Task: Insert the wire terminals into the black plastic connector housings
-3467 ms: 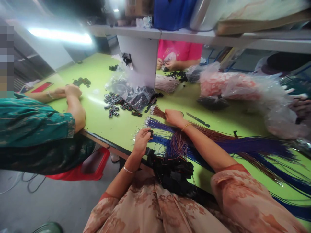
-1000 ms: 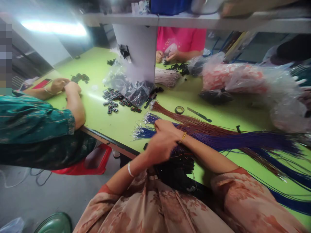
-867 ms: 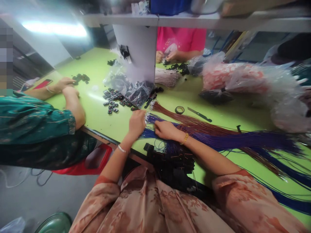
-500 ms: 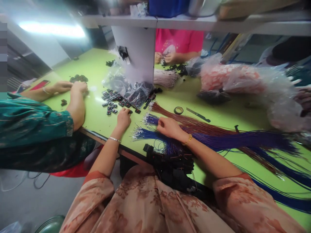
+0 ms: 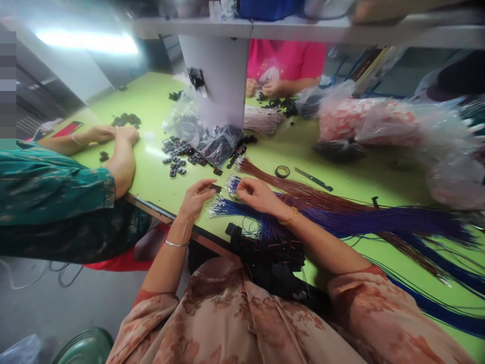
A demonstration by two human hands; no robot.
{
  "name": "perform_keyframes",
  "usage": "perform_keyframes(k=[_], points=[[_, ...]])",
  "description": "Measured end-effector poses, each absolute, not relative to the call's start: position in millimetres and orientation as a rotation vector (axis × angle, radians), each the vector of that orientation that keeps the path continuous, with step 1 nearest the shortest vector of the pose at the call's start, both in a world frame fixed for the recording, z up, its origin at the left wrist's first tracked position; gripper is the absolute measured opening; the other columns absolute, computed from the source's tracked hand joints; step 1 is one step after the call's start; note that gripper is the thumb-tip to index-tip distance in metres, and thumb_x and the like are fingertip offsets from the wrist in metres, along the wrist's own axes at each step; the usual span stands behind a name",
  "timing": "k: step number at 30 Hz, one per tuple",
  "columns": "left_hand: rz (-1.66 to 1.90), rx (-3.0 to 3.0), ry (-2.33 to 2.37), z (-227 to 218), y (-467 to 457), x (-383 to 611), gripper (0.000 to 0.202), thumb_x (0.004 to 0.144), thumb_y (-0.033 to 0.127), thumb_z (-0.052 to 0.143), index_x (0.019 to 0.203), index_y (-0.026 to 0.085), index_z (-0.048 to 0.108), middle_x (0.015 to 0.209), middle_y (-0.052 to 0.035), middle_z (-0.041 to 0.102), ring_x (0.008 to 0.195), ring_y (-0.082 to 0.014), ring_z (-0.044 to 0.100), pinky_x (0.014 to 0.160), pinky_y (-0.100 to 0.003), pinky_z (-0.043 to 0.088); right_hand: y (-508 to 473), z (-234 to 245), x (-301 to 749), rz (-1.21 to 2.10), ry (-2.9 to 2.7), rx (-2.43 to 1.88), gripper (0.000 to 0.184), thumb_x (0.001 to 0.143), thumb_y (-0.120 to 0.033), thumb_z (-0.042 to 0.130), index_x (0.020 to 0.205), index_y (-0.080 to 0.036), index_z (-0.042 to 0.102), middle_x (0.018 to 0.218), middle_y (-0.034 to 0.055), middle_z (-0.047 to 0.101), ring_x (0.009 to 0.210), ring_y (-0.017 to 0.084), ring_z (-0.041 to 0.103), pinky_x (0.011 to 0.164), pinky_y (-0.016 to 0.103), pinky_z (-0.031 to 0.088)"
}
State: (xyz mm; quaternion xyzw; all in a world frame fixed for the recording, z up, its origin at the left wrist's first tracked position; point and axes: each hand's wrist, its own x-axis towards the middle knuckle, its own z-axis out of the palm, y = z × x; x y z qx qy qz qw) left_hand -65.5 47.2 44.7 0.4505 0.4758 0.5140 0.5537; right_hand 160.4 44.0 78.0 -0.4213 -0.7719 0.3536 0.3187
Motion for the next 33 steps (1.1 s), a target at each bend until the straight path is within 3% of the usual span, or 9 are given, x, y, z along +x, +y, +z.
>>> perform_keyframes(k=[2,6,10,16,33], points=[[1.195,0.924,1.012,47,40,-57,0.052,0.055,0.016,0.085,0.104,0.018,0.069,0.084,-0.0014,0.069,0.079,-0.0125,0.064,0.077,-0.026,0.049,42,76,157,1.041,-1.947,-1.045,0.008,0.081,-0.024,0.052,0.076,-0.017,0.055,0.062,-0.0040,0.048,0.057,0.009,0.039,0.056,0.023,0.030],[1.166,0.713,0.869,48,30,-45,0.038,0.059,0.015,0.082,0.095,0.015,0.070,0.084,-0.0038,0.070,0.078,-0.0129,0.065,0.077,-0.027,0.052,38,73,153,1.138,-1.860,-1.001,0.011,0.082,-0.027,0.054,0.077,-0.017,0.056,0.062,-0.0042,0.048,0.056,0.008,0.038,0.054,0.022,0.031],[1.170,0.604,0.769,45,25,-33,0.036,0.069,0.016,0.077,0.104,0.017,0.069,0.087,-0.0042,0.070,0.078,-0.0128,0.064,0.074,-0.026,0.054,34,69,152,1.028,-1.853,-1.049,0.012,0.080,-0.026,0.054,0.075,-0.017,0.057,0.062,-0.0035,0.050,0.056,0.008,0.037,0.054,0.022,0.030],[1.215,0.546,0.732,41,19,-20,0.022,0.075,0.014,0.071,0.097,0.016,0.070,0.088,-0.0039,0.069,0.075,-0.0091,0.062,0.066,-0.017,0.052,31,66,151,0.778,-1.912,-1.135,0.015,0.078,-0.027,0.053,0.068,-0.017,0.056,0.059,-0.0023,0.052,0.054,0.009,0.039,0.054,0.023,0.030],[1.128,0.621,0.734,38,14,-22,0.032,0.074,0.015,0.074,0.106,0.017,0.070,0.089,-0.0033,0.069,0.081,-0.0094,0.063,0.074,-0.018,0.051,27,69,150,0.755,-2.029,-1.149,0.017,0.076,-0.025,0.050,0.060,-0.018,0.048,0.055,-0.0036,0.047,0.052,0.009,0.034,0.053,0.024,0.023]])
